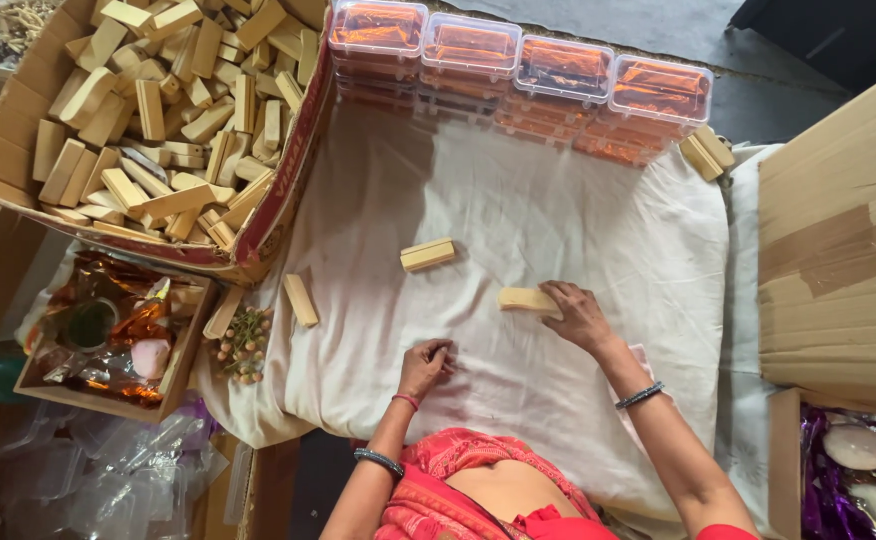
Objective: Wiping and polishing wooden blocks with a cloth and arranging them on a white surface.
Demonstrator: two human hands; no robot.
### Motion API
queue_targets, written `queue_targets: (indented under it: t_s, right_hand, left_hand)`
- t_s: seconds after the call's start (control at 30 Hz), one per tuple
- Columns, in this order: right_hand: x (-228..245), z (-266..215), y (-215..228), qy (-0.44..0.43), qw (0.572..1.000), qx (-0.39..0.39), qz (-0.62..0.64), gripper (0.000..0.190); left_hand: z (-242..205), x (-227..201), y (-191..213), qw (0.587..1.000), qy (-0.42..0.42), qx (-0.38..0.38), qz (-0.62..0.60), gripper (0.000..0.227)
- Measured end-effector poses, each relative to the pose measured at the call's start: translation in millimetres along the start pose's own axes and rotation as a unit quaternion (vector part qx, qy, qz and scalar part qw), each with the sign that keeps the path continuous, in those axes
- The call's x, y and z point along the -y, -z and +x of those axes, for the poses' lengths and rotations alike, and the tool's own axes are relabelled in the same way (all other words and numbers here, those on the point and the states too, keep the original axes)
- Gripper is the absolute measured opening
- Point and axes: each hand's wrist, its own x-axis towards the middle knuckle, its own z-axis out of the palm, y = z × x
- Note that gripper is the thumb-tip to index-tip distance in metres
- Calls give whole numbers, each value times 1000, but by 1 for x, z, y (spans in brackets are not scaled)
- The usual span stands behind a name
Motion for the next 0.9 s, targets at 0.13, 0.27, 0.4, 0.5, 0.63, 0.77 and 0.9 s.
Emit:
queue_targets:
  t_s: [0.13,0.27,0.4,0.5,0.63,0.77,0.9]
  right_hand:
    - [0,7,-9,22,1000,-12,-8,71]
    - [-19,8,-35,37,999,-10,0,60]
    - [-36,11,-49,14,997,-74,34,59]
    - [-42,18,-43,-27,993,-105,46,62]
    - [-55,29,-34,-83,989,-115,44,60]
    - [-65,31,-36,-119,988,-83,44,61]
    - [-94,23,-66,-48,979,-196,-19,72]
  left_hand:
    - [-1,-3,0,1000,-6,5,9,26]
    - [-7,-11,-5,999,9,-6,39,25]
    - [-25,-22,-21,884,-205,-2,420,24]
    - [-46,-67,-52,818,-395,94,408,39]
    - [-41,-39,-80,803,-347,217,433,35]
    - [-47,-32,-83,784,-271,356,430,26]
    - [-36,-12,-79,779,-261,372,432,24]
